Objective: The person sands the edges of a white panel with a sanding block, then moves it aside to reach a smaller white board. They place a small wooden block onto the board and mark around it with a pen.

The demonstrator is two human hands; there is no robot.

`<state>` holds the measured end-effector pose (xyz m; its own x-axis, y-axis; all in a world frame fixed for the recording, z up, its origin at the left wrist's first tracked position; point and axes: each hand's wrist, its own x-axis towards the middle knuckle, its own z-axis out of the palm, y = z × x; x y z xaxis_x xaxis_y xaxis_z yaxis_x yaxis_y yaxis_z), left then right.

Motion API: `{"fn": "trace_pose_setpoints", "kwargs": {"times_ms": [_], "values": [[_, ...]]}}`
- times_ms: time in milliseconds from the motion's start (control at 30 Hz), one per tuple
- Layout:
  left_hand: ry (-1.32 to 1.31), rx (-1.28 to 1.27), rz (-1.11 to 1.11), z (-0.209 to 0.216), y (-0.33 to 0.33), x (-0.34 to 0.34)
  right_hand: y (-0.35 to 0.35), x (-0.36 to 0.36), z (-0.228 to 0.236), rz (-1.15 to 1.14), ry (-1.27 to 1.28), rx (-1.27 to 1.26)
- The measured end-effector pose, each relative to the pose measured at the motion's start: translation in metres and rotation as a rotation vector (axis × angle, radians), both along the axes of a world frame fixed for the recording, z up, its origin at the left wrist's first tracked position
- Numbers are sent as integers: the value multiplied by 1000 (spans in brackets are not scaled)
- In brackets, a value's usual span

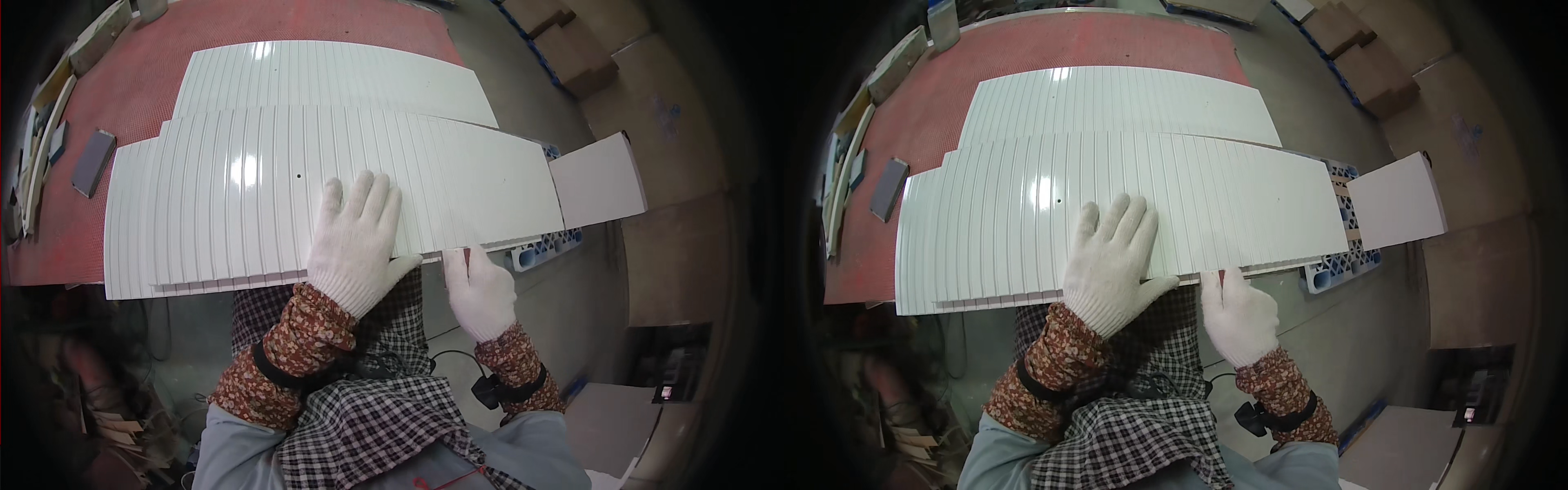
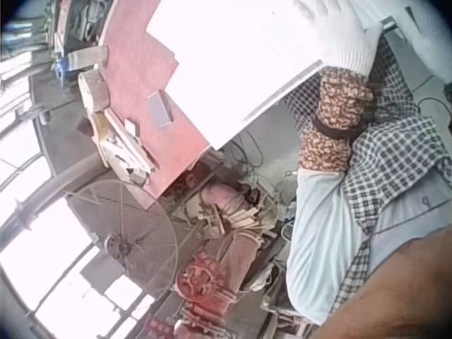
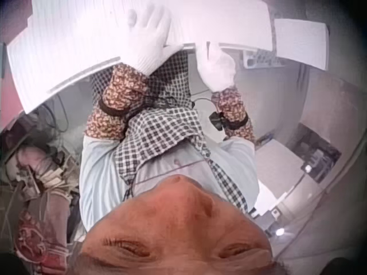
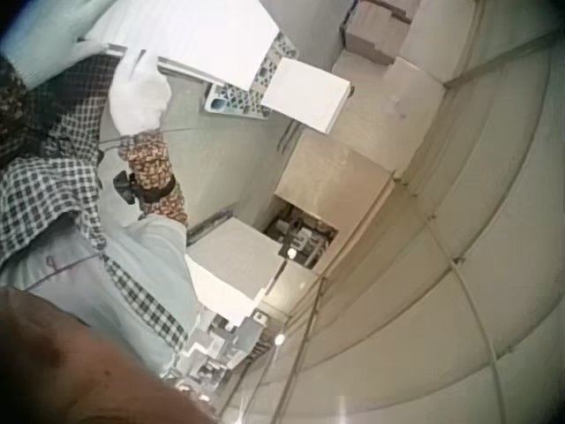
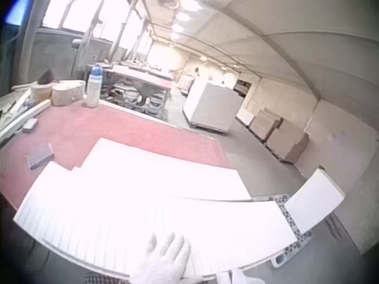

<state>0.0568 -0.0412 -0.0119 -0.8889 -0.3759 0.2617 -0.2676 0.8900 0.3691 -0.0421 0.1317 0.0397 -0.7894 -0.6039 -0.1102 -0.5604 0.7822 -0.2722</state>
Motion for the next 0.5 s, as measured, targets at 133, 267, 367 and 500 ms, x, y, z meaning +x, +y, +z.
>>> {"fn": "trace_pose_setpoints", "kwargs": {"times_ms": [133, 267, 367, 500], "values": [[67, -11, 18, -8, 2, -1, -7, 0, -2, -5, 8, 22], [79, 31, 11, -6, -1, 1, -14, 2, 3, -13, -13, 14], [66, 52, 14, -1, -2, 2, -22, -4, 2, 18, 7, 43], [61, 77, -9, 1, -1, 1, -51, -49, -11, 131, 114, 139]]}}
